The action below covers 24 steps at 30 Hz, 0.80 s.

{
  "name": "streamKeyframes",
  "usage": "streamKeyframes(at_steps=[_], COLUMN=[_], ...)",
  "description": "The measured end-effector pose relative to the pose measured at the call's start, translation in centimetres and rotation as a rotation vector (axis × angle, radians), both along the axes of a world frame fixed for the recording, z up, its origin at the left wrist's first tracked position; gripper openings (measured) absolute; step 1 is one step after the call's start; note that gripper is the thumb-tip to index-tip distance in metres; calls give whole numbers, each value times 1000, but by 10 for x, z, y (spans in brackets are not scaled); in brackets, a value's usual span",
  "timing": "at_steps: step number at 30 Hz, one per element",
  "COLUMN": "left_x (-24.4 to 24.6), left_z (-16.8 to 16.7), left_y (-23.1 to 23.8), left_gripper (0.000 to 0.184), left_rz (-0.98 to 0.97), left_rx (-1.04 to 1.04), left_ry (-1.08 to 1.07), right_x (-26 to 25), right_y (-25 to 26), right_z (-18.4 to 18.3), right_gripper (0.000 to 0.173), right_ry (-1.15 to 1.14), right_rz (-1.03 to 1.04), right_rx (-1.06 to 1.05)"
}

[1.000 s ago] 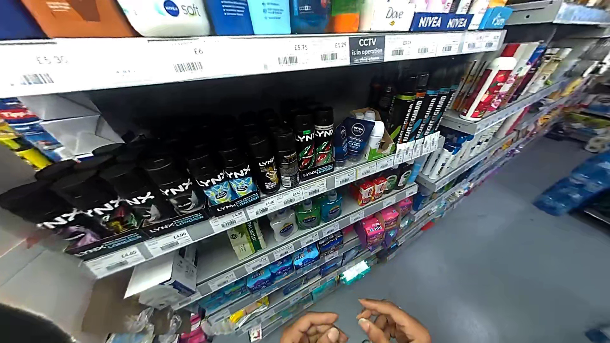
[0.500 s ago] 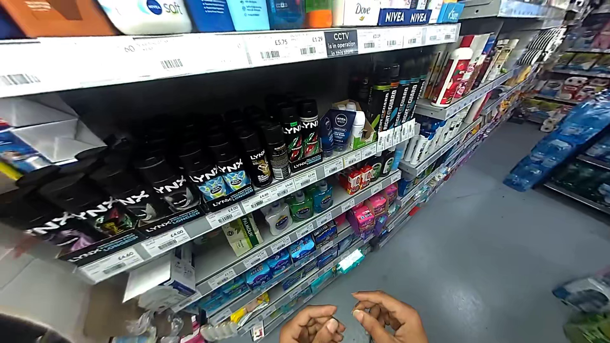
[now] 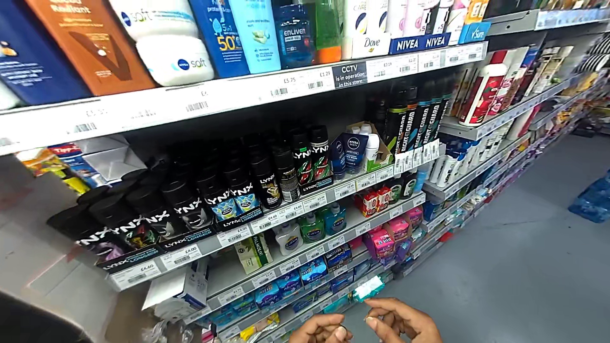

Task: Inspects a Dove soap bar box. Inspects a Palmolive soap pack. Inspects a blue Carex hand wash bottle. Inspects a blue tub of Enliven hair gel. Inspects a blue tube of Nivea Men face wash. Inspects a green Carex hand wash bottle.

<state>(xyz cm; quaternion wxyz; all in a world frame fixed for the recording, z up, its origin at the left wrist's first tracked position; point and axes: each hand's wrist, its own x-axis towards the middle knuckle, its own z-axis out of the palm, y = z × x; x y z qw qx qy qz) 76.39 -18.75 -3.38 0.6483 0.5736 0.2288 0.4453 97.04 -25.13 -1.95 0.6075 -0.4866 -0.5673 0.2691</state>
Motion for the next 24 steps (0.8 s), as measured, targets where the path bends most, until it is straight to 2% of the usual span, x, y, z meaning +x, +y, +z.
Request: streamKeyframes(at_steps=[5,8,11,13,18,21,24], left_x=[57,100,134,151,184,207,224], left_z=[12,25,51,86,183,219,236], left_y=[15,29,59,85,161,196,210], left_gripper=[22,21,18,19,28,35,35], left_rz=[80,195,382,501,754,794,776], left_rx=[45,117,357,536,928,847,703], left_ry=[5,74,179,274,734,1028,1361], right_x=[60,103,139,160,204,231,255], right_y=[16,25,30,33,38,40,41], right_z=[5,13,14,11,10,9,6], right_gripper=[24,25,25,26,28,29,30], right_ry=[-12,5,40,45,62,66,69], right_rz=[33,47,68,84,146,181,202], right_rx=[27,52,57,43,36,37,32])
